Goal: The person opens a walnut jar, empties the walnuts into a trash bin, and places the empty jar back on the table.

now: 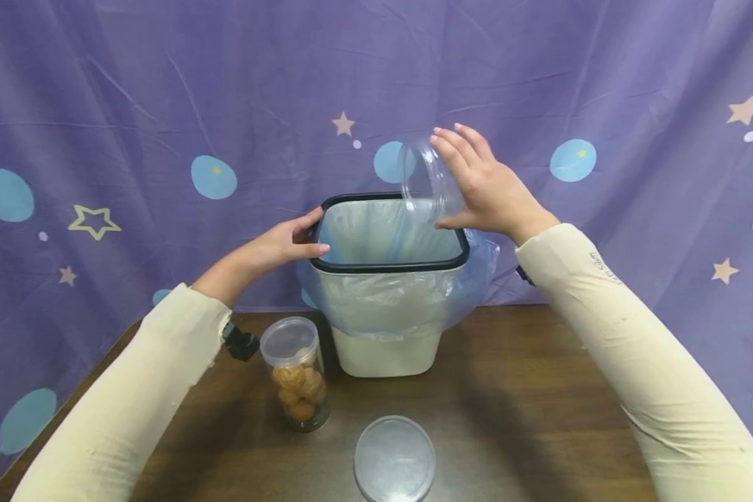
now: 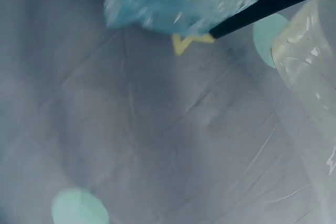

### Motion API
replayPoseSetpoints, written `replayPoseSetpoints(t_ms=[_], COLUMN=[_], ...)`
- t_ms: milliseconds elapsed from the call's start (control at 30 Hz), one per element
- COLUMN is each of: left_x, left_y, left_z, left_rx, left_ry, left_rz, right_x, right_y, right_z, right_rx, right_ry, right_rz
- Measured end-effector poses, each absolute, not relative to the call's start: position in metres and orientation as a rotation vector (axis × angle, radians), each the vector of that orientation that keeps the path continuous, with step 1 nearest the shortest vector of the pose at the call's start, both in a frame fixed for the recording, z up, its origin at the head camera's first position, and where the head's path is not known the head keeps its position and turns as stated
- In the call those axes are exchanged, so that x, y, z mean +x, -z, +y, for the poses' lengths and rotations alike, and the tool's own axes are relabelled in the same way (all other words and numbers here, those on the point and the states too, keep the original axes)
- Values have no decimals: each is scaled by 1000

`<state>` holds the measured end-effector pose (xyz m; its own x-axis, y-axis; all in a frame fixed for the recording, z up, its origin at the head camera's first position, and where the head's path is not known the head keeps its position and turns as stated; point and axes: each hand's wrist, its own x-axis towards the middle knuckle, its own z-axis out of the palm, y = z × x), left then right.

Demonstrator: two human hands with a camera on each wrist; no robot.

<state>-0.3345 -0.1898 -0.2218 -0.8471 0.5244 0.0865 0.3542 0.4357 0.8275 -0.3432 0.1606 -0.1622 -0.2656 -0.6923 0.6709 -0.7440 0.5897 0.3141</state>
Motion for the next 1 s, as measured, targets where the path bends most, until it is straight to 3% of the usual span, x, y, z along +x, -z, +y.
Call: replayPoseSetpoints(t_ms=[1000], left_x=[-334], left_y=[223], left_z=[-191], left_rx=[767], left_ry=[-1383], left_rz=[2508], right_x=[-319], right_y=[189], right_z=[195], right_rx=[791], right_ry=[-795], right_rz=[-2043])
